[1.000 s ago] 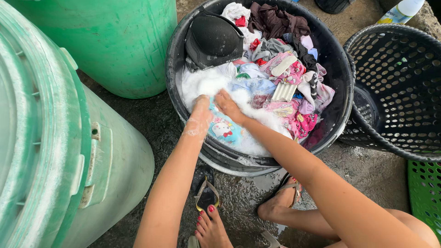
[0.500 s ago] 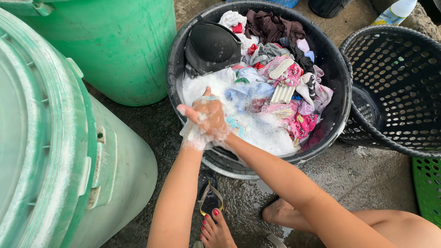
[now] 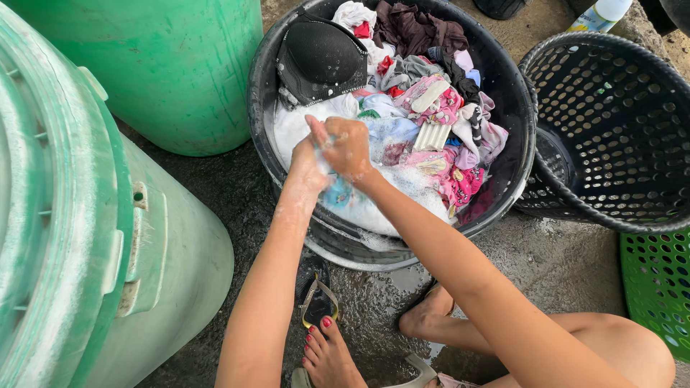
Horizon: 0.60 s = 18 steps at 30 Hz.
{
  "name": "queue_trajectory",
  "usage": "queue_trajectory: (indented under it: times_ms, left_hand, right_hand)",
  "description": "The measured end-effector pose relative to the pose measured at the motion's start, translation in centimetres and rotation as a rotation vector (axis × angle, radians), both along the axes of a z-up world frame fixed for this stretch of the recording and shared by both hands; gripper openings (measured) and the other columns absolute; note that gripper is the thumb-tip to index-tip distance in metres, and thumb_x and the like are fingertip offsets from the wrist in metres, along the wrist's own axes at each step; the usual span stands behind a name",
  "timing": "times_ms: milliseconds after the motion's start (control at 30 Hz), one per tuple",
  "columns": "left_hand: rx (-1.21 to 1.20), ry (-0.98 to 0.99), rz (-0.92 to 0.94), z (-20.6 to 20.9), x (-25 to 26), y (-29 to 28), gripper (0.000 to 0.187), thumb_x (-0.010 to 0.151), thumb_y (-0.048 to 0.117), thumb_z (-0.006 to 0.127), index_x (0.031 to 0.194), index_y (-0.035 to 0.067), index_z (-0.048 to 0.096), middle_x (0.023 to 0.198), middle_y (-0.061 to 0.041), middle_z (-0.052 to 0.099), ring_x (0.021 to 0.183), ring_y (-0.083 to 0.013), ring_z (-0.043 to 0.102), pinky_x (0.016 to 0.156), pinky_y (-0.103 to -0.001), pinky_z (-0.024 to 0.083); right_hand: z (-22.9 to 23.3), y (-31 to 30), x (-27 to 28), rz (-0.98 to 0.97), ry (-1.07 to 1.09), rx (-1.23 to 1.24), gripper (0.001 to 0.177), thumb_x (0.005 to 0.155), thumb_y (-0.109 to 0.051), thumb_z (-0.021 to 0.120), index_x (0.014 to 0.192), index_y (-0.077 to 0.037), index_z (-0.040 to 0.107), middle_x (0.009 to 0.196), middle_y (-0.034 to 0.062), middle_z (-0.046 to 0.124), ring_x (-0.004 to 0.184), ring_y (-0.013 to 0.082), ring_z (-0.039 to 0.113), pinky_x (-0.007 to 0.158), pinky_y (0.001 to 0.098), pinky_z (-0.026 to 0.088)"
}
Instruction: The person washes clothes by hand in a basin of soapy water, scrubbing individual items with a bar of soap before placing them back into the basin.
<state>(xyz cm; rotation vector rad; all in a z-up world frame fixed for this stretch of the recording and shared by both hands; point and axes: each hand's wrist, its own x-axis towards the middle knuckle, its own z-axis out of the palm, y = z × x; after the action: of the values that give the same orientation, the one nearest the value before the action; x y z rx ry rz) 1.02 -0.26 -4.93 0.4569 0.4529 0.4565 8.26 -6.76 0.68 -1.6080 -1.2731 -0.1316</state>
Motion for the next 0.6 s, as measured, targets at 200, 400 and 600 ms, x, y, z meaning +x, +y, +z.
queue_trajectory:
  times_ms: [200, 400, 600]
  left_hand:
    - [0.406, 0.188, -0.216, 5.8, -2.0, -3.1, 0.040, 0.099, 0.046, 0.063, 0.092, 0.007, 0.062, 0.077, -0.004, 0.066, 0.063, -0.0126, 0.062, 0.053, -0.030, 0.050]
    - [0.679, 0.086, -0.253, 6.4, -2.2, -4.1, 0.034, 0.105, 0.030, 0.062, 0.114, -0.001, 0.072, 0.096, -0.003, 0.072, 0.081, -0.0052, 0.066, 0.071, -0.023, 0.056]
    - [0.804, 0.218, -0.197, 7.7, -2.3, -5.1, 0.030, 0.104, 0.028, 0.054, 0.112, 0.003, 0.070, 0.090, -0.002, 0.071, 0.073, -0.0081, 0.068, 0.059, -0.024, 0.051]
  right_hand:
    - [1.0, -3.3, 8.4, 0.052, 0.777, -0.090, 0.058, 0.103, -0.048, 0.061, 0.065, -0.005, 0.062, 0.059, -0.0044, 0.052, 0.055, 0.0076, 0.043, 0.052, 0.0305, 0.032]
    - [1.8, -5.4, 8.6, -0.113, -0.043, 0.157, 0.060, 0.116, -0.052, 0.052, 0.089, 0.000, 0.064, 0.094, 0.0029, 0.054, 0.085, 0.0134, 0.051, 0.077, 0.0337, 0.047]
    - [3.6, -10.0, 7.2, 0.108, 0.710, -0.554, 0.038, 0.092, -0.042, 0.068, 0.082, -0.005, 0.070, 0.069, -0.0022, 0.062, 0.062, 0.0090, 0.059, 0.052, 0.0302, 0.053]
